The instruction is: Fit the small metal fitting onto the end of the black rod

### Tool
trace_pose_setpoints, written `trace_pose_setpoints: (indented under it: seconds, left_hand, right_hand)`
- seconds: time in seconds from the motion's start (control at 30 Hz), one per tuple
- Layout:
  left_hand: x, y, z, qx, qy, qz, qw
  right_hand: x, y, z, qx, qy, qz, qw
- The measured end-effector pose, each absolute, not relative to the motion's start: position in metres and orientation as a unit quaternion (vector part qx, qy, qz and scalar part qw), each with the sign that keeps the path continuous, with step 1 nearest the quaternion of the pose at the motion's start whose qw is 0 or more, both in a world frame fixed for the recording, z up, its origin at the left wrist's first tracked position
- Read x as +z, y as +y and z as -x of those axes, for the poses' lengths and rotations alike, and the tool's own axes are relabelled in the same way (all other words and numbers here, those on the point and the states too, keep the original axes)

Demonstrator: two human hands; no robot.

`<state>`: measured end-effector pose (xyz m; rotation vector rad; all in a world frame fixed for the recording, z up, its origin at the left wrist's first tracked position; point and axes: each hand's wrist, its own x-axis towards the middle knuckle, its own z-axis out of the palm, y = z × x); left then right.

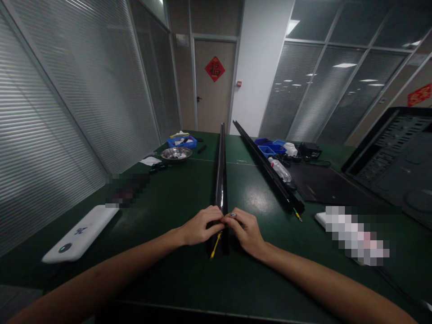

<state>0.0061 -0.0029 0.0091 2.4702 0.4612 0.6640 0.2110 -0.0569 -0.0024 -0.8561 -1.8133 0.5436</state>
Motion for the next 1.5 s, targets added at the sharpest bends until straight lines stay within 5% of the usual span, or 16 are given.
trace_pose_setpoints:
  seconds: [1.5]
  left_hand:
    - [0.0099,-0.0044,-0.0052,0.251,0.208,-0.908,0.261]
  right_hand:
    - [-0.0037,-0.0583,-0.2104,0.231,-0.725,0.39,0.518]
